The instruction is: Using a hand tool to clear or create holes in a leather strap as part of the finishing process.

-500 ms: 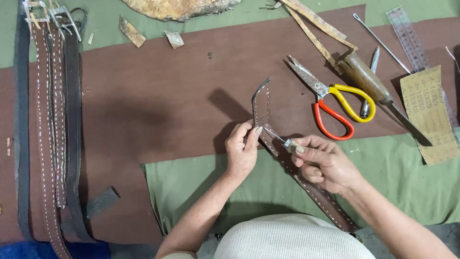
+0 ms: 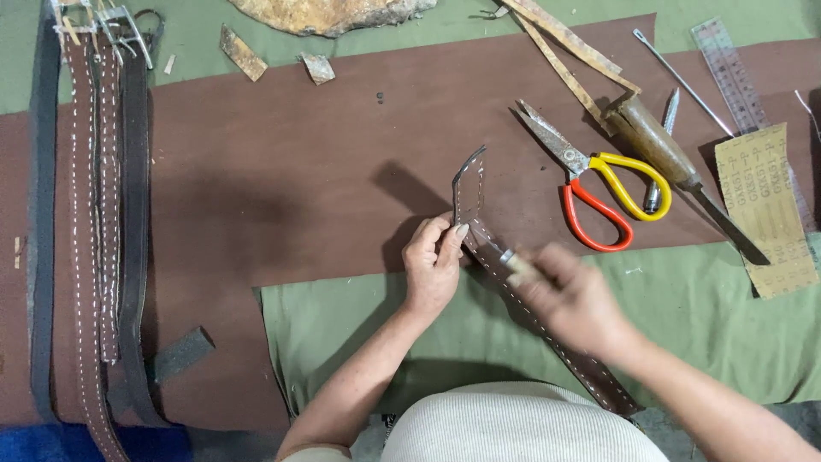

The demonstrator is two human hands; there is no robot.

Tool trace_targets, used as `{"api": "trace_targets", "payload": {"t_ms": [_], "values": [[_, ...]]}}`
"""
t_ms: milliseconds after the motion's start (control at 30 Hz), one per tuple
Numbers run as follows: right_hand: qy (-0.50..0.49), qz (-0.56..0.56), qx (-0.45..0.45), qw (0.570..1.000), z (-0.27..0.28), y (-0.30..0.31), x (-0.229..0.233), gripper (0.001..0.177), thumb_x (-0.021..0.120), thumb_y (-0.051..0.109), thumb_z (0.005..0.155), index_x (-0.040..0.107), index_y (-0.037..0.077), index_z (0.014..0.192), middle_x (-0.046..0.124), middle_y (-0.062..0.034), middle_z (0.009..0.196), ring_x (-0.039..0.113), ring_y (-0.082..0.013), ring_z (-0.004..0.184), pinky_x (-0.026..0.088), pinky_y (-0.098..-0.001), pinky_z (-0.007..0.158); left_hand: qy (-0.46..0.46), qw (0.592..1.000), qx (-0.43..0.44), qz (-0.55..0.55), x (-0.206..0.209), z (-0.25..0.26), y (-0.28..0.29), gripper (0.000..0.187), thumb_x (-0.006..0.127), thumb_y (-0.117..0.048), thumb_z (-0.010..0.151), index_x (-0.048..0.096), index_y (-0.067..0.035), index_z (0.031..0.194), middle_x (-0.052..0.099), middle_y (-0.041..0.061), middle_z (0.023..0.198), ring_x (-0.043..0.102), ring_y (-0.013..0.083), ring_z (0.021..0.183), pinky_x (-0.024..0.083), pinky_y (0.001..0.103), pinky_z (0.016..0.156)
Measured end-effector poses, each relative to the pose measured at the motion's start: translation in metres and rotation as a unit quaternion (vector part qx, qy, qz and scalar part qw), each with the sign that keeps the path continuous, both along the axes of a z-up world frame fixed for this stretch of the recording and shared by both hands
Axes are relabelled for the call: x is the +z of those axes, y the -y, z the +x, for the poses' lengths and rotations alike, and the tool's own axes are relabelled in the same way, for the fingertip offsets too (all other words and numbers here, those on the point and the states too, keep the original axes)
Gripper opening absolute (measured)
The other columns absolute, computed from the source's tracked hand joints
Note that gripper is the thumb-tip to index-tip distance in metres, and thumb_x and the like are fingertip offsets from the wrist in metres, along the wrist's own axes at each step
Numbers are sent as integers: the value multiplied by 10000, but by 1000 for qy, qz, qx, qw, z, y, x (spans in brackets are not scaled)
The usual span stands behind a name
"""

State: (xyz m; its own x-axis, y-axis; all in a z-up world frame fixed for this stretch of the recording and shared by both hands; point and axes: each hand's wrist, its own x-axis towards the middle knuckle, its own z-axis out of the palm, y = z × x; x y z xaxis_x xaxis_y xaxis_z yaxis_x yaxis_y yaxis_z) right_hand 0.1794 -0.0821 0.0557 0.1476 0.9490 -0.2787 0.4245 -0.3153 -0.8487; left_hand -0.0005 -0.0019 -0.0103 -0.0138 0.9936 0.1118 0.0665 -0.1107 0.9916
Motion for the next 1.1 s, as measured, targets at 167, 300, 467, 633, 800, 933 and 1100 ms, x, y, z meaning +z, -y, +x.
{"api": "trace_targets", "payload": {"t_ms": [167, 300, 467, 633, 800, 933, 1100], "values": [[-462, -119, -136, 868, 24, -15, -7, 171, 640, -4, 940, 654, -61, 1101, 596, -190, 633, 345, -54, 355, 234, -193, 257, 27, 999, -18, -10, -2, -2, -2, 69, 750, -48, 934, 710, 7, 923, 622, 111, 739, 661, 158, 564, 562, 285, 510], [-371, -69, -126, 917, 18, -11, -3, 237, 625, 96, 991, 679, -77, 1145, 608, -237, 626, 355, -75, 366, 224, -204, 281, 32, 996, -58, -56, 6, -8, -2, 136, 717, -144, 983, 721, -29, 911, 635, 74, 651, 621, 119, 593, 543, 300, 550], [-211, -1, -70, 975, 0, -1, 24, 235, 648, 84, 961, 709, -47, 1147, 685, -214, 672, 514, -134, 443, 373, -235, 348, 33, 994, -54, -88, -8, -6, -2, 147, 768, -209, 938, 741, -73, 888, 690, 90, 637, 631, 116, 602, 534, 282, 557], [32, -17, -42, 998, -2, 18, 15, 334, 772, 183, 910, 760, 143, 1241, 762, -170, 866, 657, -187, 725, 549, -392, 616, 24, 995, 26, -94, -36, -2, -1, 159, 856, -176, 839, 752, -57, 828, 690, 136, 619, 688, 177, 573, 539, 326, 496], [573, 222, 182, 768, 12, 44, -18, 464, 638, 383, 947, 628, 321, 1407, 515, 53, 813, 563, -248, 459, 448, -381, 385, -39, 987, -22, 153, 7, -11, 13, 363, 741, -190, 914, 505, -46, 678, 535, 76, 656, 484, 182, 604, 414, 372, 611], [632, 336, 242, 655, -8, 32, 18, 292, 660, 338, 963, 668, 305, 1252, 584, 49, 837, 611, -142, 529, 397, -311, 404, -36, 987, -50, 148, -3, -15, 9, 496, 734, -216, 886, 314, -81, 659, 340, 8, 623, 317, 141, 584, 332, 359, 567], [348, 95, 199, 911, -8, 8, 33, 284, 669, 255, 927, 706, 197, 1203, 804, 5, 935, 761, -290, 734, 616, -369, 712, -81, 992, -62, 76, -19, -12, 0, 448, 721, -283, 853, 356, -96, 673, 409, 52, 640, 406, 189, 633, 368, 372, 639]]}}
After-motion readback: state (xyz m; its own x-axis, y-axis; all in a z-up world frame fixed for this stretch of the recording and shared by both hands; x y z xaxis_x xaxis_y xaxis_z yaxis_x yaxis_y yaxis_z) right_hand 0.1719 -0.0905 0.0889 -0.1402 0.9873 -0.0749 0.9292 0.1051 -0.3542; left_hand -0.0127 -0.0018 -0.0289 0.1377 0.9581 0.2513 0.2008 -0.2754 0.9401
